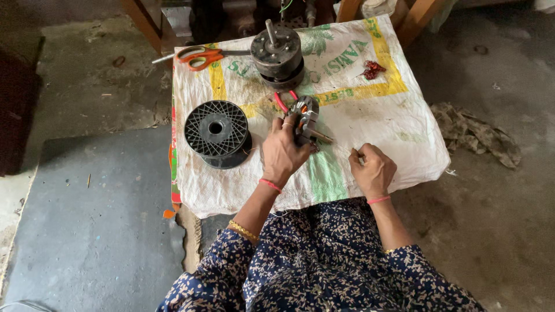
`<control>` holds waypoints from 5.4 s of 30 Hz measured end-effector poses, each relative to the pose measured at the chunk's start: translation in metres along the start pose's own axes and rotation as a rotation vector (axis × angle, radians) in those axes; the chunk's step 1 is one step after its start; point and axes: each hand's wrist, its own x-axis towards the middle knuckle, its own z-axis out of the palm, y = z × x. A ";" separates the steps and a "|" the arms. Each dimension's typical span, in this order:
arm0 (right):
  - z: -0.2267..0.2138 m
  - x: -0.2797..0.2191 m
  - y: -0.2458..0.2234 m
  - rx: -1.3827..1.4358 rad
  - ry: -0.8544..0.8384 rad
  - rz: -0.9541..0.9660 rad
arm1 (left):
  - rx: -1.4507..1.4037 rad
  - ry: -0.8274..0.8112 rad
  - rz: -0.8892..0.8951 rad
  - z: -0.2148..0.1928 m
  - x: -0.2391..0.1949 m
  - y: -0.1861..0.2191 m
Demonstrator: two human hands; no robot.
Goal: The person sits on the floor and uses a small metal tool to adjust or clean the slots of a motor armature. They repeatedly insert the tool into the slots and rotate the component while working.
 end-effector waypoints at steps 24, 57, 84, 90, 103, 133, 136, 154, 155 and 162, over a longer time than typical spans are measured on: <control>0.010 0.015 -0.058 0.235 -0.295 -0.288 | 0.293 -0.167 0.353 -0.020 0.047 0.026; -0.020 -0.030 -0.044 0.487 -0.257 0.189 | 0.181 0.023 0.644 -0.006 -0.046 0.054; -0.008 0.078 -0.037 0.945 -0.866 0.196 | -1.110 -0.347 -0.155 -0.013 -0.036 0.053; -0.013 0.082 -0.042 0.797 -0.662 -0.055 | -1.022 -0.260 -0.116 -0.039 0.001 0.039; -0.012 0.089 -0.065 0.681 -0.585 -0.006 | -0.848 -0.112 0.026 -0.031 0.056 -0.005; 0.014 0.070 -0.002 0.803 -0.223 0.362 | -0.494 0.173 -0.094 -0.009 0.047 -0.016; 0.018 0.060 0.004 0.775 -0.251 0.385 | -0.540 0.171 -0.074 -0.005 0.044 -0.018; -0.075 0.036 0.038 0.436 -0.456 0.375 | 0.311 0.092 0.512 -0.017 -0.001 0.078; -0.085 0.038 0.042 0.491 -0.497 0.349 | 0.357 0.064 0.482 -0.014 -0.006 0.077; -0.117 0.052 0.047 0.732 -0.713 0.306 | 0.334 -0.136 0.561 0.022 -0.024 0.072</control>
